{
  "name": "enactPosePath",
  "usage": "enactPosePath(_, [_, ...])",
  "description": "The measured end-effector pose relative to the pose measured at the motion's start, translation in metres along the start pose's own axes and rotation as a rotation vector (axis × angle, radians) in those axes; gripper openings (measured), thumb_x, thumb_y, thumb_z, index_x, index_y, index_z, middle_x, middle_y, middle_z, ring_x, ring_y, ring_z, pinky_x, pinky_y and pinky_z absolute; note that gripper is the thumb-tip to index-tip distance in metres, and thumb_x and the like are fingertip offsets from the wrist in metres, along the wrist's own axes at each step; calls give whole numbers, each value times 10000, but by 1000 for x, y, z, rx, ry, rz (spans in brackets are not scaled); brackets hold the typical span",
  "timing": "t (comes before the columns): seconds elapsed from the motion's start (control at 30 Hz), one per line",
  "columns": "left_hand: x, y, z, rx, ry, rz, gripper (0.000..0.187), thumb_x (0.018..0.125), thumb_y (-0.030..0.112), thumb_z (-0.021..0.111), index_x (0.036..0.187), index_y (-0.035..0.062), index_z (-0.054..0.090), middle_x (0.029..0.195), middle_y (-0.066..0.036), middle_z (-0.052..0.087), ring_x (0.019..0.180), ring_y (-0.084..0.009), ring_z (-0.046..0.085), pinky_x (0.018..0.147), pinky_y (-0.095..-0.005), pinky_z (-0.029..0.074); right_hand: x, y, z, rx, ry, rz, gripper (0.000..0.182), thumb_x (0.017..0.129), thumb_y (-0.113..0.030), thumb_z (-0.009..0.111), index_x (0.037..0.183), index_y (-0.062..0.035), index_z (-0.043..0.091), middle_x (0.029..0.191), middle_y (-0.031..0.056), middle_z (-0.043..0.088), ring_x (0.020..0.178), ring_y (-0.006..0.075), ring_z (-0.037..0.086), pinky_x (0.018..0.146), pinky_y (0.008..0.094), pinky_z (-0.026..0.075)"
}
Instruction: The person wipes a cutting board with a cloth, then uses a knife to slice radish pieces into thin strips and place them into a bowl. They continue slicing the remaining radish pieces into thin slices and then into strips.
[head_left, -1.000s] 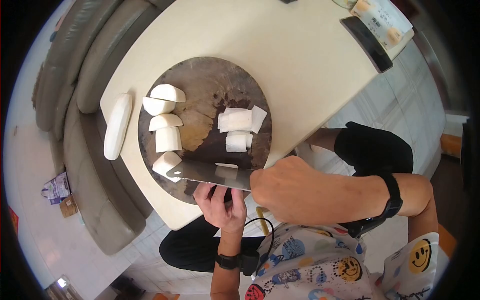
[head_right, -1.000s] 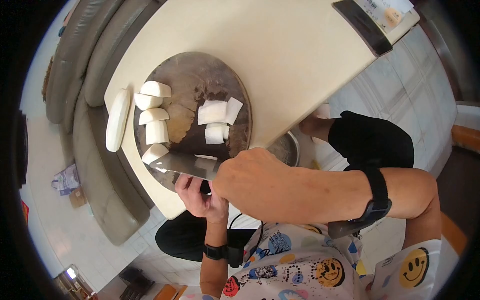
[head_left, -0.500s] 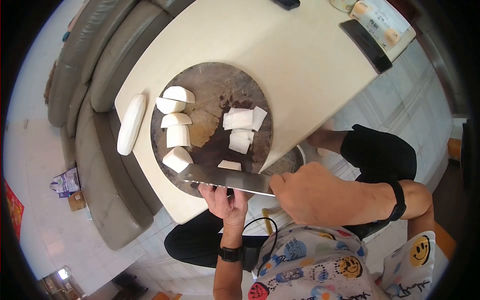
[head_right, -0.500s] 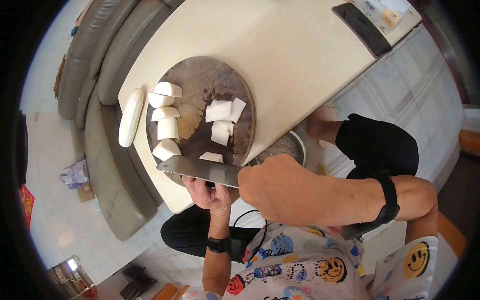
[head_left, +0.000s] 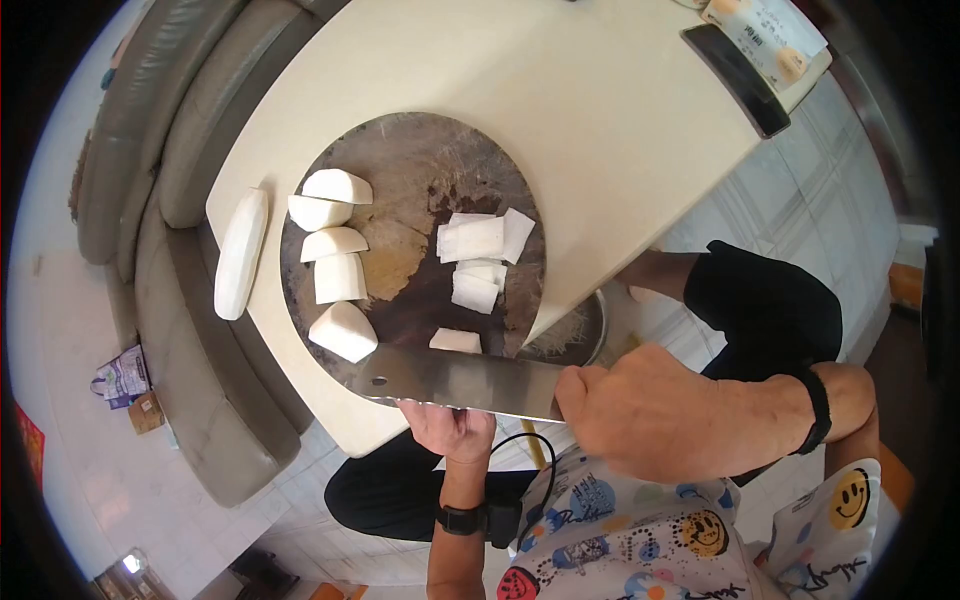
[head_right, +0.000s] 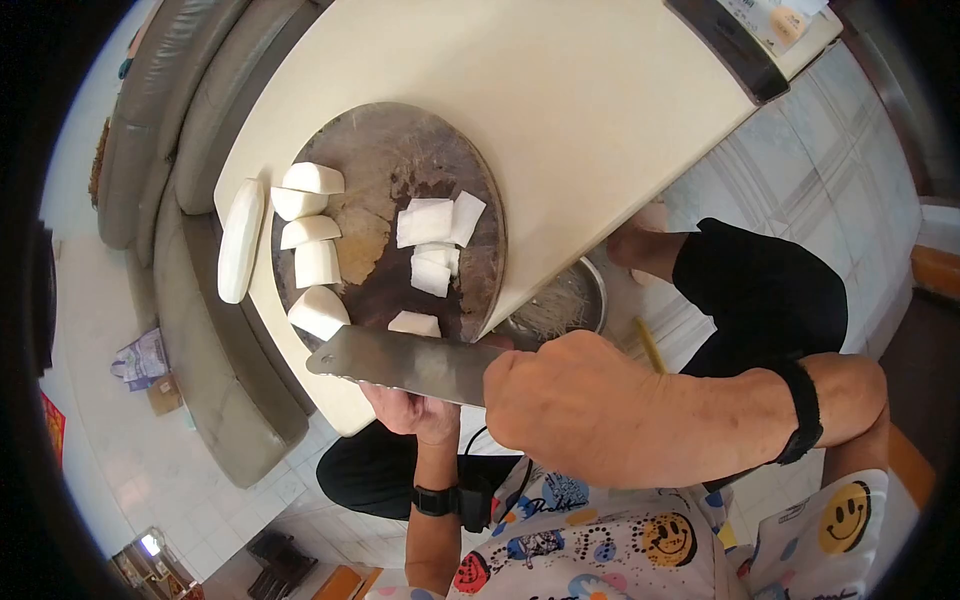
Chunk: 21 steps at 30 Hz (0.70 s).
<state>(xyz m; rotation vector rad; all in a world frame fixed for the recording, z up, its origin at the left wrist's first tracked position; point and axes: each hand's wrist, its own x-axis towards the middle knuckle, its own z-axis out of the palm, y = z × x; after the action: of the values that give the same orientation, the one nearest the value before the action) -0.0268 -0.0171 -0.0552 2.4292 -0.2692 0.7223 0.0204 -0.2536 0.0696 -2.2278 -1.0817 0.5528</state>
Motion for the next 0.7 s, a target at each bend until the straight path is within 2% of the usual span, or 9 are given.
enactPosePath(0.03, [1,1,-1,6,-9,6,246,807,156,704,999,4,679,1158,-218,616,1034,-449,565,926,-506,444,2,2,1,1,-2,3,277,684,-23,647,866,182,604,639,203,604,560,294,661,471,351,521])
enactPosePath(0.1, [3,1,1,5,-20,11,242,804,147,705,1000,7,678,1167,-216,613,1033,-449,566,926,-513,442,6,6,4,84,71,-105,230,661,-32,622,801,109,505,615,184,563,504,301,617,416,382,464])
enactPosePath(0.23, [4,2,3,-33,46,18,233,785,122,719,991,23,672,1132,-180,610,974,-411,573,885,-504,452,19,6,7,76,79,-72,200,652,-21,618,759,111,514,602,188,555,506,301,619,417,375,463])
enactPosePath(0.3, [6,3,4,-70,41,6,231,772,100,728,983,29,669,1110,-166,607,956,-394,572,867,-495,457,27,7,12,112,220,-121,168,645,-9,609,720,116,524,595,192,554,513,302,624,422,372,466])
enactPosePath(0.33, [8,4,4,-62,60,10,231,753,65,734,971,30,667,1088,-154,602,948,-378,569,853,-477,460,29,7,12,112,222,-114,168,645,-9,609,720,116,524,595,192,554,513,302,624,422,372,466])
enactPosePath(0.4, [10,6,7,-56,82,12,237,734,29,740,958,32,664,1066,-142,597,941,-361,566,839,-459,464,33,8,10,110,122,-33,164,644,-12,611,720,120,548,602,194,568,543,309,640,448,372,481])
enactPosePath(0.53, [16,9,7,-77,83,28,253,711,-18,747,945,24,662,1059,-133,587,954,-341,561,830,-431,470,42,13,16,79,79,-52,154,659,-25,620,742,99,584,638,197,594,586,323,657,494,391,502])
enactPosePath(0.63, [14,9,7,-74,66,27,249,721,-18,743,956,18,668,1057,-136,581,955,-330,557,825,-416,475,42,17,21,75,168,-32,121,694,-60,623,709,58,604,672,197,609,605,350,654,529,413,508])
enactPosePath(0.7, [16,7,5,-81,53,25,246,728,-17,740,962,16,672,1055,-137,578,956,-324,554,822,-409,476,41,24,26,153,279,95,86,698,-72,635,700,13,647,677,194,650,698,351,675,614,437,536])
